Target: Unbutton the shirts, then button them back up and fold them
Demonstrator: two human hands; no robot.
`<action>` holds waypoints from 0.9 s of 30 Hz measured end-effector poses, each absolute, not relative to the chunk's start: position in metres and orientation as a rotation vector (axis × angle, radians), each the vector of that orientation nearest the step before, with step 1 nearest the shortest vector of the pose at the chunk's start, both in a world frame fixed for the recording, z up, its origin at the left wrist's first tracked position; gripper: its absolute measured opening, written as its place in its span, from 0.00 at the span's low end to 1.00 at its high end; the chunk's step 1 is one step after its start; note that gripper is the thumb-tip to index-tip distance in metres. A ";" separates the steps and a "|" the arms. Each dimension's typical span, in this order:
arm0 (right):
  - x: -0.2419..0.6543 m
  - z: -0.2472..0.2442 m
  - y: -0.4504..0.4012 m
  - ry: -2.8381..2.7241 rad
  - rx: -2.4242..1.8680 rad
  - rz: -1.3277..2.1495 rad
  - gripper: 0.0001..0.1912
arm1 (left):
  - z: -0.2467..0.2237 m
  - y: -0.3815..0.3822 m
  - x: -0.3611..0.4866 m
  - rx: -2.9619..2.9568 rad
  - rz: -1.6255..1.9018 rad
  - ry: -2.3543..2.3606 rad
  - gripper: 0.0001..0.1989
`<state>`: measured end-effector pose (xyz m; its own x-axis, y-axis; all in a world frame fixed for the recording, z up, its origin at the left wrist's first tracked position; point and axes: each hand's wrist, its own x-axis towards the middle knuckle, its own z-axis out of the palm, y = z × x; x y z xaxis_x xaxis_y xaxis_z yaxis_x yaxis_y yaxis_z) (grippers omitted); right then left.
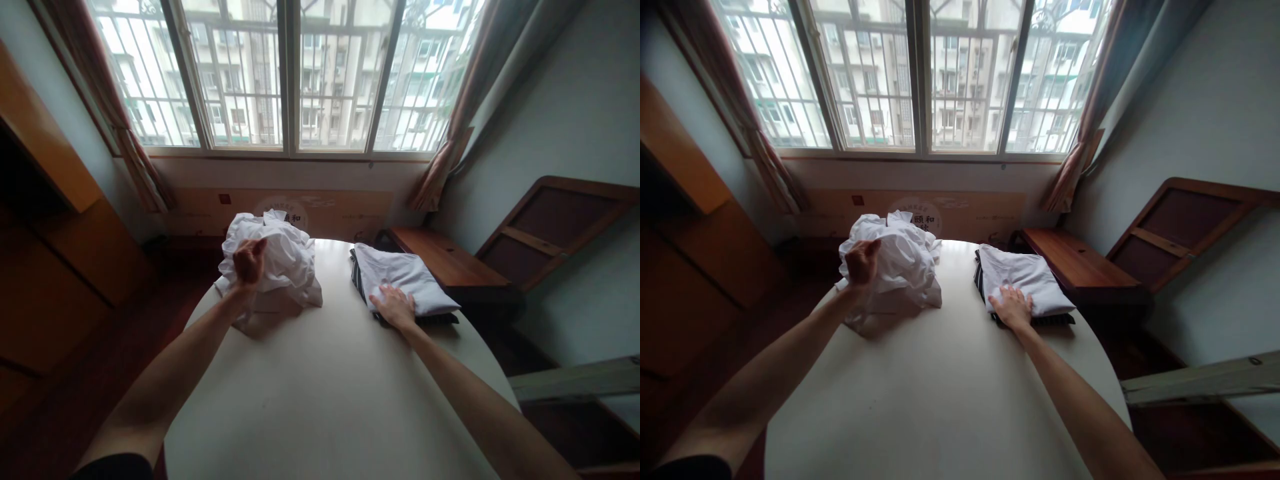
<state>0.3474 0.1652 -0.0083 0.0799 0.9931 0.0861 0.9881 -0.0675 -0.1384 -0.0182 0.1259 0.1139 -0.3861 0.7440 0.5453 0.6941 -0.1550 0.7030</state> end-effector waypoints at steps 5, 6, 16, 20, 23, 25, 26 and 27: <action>0.331 -0.002 0.155 -1.882 -2.019 0.107 0.28 | 0.075 0.071 0.032 2.020 1.561 1.453 0.16; 0.324 -0.001 0.150 -1.837 -1.909 0.163 0.29 | 0.065 0.057 0.043 2.048 1.410 1.310 0.16; 0.222 0.003 0.120 -1.204 -1.375 1.236 0.45 | 0.047 -0.041 0.095 1.413 0.475 0.444 0.21; 0.204 0.015 0.121 -1.039 -1.293 1.615 0.21 | 0.047 -0.056 0.103 1.117 0.330 0.287 0.22; 0.210 0.023 0.112 -1.119 -1.225 1.869 0.14 | 0.040 -0.064 0.111 0.924 0.273 0.192 0.23; 0.230 0.034 0.102 -1.314 -1.234 1.795 0.15 | 0.041 -0.062 0.107 0.873 0.257 0.133 0.27; 0.245 0.041 0.097 -1.422 -1.245 1.692 0.16 | 0.045 -0.058 0.101 0.898 0.219 0.098 0.30; 0.263 0.050 0.091 -1.520 -1.246 1.585 0.16 | 0.052 -0.051 0.091 0.957 0.162 0.071 0.33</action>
<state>0.2629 0.0911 0.0502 -0.3735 0.9025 -0.2144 0.1765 -0.1578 -0.9716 0.0913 -0.0510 0.0523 0.9855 0.1693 0.0109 -0.1061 0.5647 0.8184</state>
